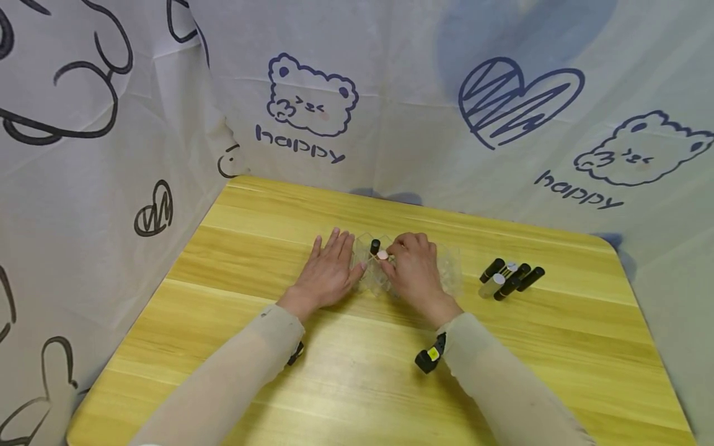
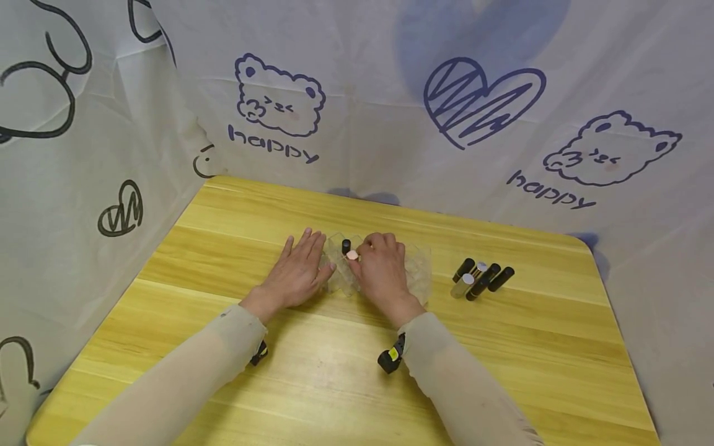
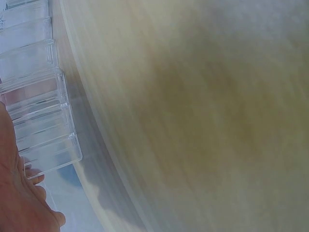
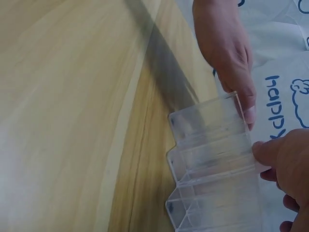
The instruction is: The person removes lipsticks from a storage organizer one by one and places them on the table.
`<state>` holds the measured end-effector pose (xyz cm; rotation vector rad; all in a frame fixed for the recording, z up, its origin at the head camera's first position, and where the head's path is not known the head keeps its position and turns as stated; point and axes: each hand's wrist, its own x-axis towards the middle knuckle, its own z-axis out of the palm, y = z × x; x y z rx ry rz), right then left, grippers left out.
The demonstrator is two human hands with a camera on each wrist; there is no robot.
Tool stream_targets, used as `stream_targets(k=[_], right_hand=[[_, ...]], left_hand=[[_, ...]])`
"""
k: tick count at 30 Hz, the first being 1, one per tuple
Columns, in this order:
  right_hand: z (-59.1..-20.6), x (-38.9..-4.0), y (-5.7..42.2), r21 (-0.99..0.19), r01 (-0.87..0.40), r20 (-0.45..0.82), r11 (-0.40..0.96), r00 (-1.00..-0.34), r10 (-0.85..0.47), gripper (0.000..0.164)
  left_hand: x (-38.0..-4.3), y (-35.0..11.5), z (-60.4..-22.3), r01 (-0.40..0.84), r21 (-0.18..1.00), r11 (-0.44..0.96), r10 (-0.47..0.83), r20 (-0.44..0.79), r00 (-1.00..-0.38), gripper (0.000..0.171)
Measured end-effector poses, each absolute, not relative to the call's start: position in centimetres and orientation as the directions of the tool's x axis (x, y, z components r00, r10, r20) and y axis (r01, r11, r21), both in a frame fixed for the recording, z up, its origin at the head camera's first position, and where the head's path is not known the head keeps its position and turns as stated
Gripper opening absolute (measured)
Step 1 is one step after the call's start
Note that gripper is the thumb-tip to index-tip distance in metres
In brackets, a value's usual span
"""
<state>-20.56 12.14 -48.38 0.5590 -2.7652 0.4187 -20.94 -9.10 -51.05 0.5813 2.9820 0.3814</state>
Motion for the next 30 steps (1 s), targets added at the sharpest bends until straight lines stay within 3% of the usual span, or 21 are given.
stream_targets(k=[8, 15, 30], right_hand=[[-48.1, -20.8, 12.1, -0.256, -0.45, 0.396, 0.855, -0.856, -0.332, 0.022], [-47.3, -21.2, 12.5, -0.17, -0.519, 0.5, 0.838, -0.778, -0.38, 0.021], [-45.4, -21.2, 13.4, -0.039, -0.604, 0.581, 0.796, -0.662, -0.474, 0.021]], left_hand=[[-20.8, -9.0, -50.9, 0.362, 0.235, 0.902, 0.382, -0.042, -0.923, 0.077], [-20.7, -9.0, -50.9, 0.364, 0.236, 0.901, 0.383, -0.039, -0.923, 0.077], [-20.7, -9.1, -50.9, 0.36, 0.249, 0.899, 0.379, -0.032, -0.925, 0.078]])
